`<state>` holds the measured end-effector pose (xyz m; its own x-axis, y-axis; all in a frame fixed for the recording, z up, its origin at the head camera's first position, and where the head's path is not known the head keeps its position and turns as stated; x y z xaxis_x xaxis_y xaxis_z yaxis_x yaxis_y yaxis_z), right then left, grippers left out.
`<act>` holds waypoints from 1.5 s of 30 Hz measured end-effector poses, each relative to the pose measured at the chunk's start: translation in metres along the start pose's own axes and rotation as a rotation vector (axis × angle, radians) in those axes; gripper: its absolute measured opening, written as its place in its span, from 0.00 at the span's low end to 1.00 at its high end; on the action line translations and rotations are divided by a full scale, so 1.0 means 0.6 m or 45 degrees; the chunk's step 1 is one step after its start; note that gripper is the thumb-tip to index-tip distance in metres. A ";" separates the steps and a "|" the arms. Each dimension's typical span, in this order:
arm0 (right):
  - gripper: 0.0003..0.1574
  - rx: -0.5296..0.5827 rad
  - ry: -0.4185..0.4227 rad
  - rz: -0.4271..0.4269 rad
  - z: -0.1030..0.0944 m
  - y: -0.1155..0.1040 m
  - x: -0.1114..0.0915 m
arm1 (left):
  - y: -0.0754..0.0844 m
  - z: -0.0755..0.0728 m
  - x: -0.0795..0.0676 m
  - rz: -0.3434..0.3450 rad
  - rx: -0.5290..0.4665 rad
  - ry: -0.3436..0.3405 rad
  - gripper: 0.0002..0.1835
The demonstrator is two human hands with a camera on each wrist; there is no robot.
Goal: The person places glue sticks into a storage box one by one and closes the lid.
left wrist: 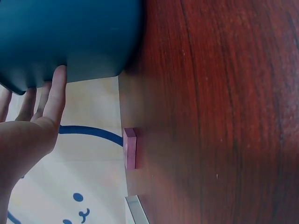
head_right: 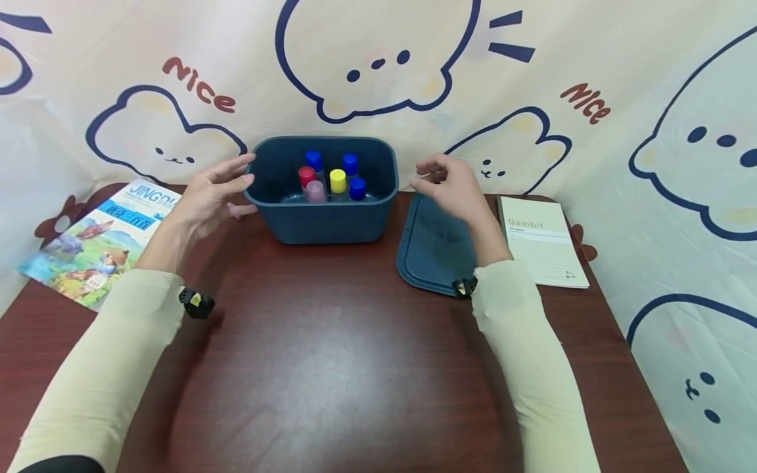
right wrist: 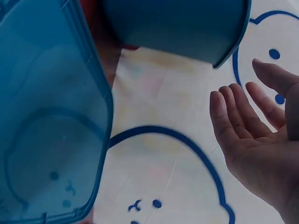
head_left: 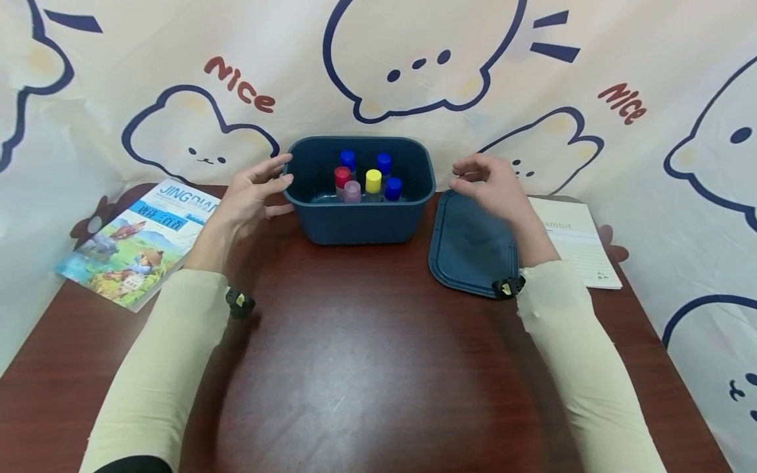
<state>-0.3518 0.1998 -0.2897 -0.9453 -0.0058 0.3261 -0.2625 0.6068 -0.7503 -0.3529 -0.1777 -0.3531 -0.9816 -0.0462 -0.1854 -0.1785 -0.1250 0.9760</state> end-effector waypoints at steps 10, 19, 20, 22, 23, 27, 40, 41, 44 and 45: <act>0.26 -0.079 -0.010 0.195 -0.042 0.101 -0.021 | 0.002 0.003 0.003 -0.011 0.004 0.008 0.34; 0.33 -0.047 -0.036 0.363 -0.054 0.174 -0.043 | -0.002 0.001 0.002 -0.022 0.003 0.010 0.35; 0.33 -0.055 -0.036 0.364 -0.056 0.177 -0.045 | -0.002 0.000 0.002 -0.021 0.002 0.010 0.35; 0.33 -0.067 -0.036 0.364 -0.058 0.183 -0.047 | -0.002 0.000 0.002 -0.020 0.002 0.012 0.35; 0.32 -0.074 -0.035 0.364 -0.059 0.187 -0.047 | -0.002 0.000 0.002 -0.020 0.002 0.012 0.35; 0.33 -0.110 -0.033 0.369 -0.067 0.204 -0.047 | -0.002 0.000 0.002 -0.017 0.002 0.007 0.35; 0.37 -0.175 -0.083 0.564 -0.085 0.274 -0.056 | -0.002 -0.001 0.002 -0.014 0.020 0.013 0.34; 0.37 -0.177 -0.093 0.591 -0.084 0.280 -0.058 | -0.001 -0.001 0.002 -0.014 0.019 0.012 0.34; 0.38 -0.167 -0.124 0.658 -0.079 0.294 -0.065 | -0.001 -0.001 0.002 -0.014 0.015 0.009 0.35; 0.38 -0.161 -0.130 0.676 -0.077 0.297 -0.068 | -0.001 -0.002 0.002 -0.014 0.013 0.008 0.35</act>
<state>-0.3513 0.3450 -0.4099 -0.9571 0.2538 -0.1400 0.2745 0.6382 -0.7192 -0.3541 -0.1787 -0.3542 -0.9791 -0.0514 -0.1970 -0.1901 -0.1156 0.9749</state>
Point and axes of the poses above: each hand's wrist, its own x-axis towards the middle knuckle, its own z-axis out of the palm, y = z × x, the point moved 10 cm from there along x, towards the middle knuckle, and after that the axes turned 15 degrees about y, right-handed, at the moved point
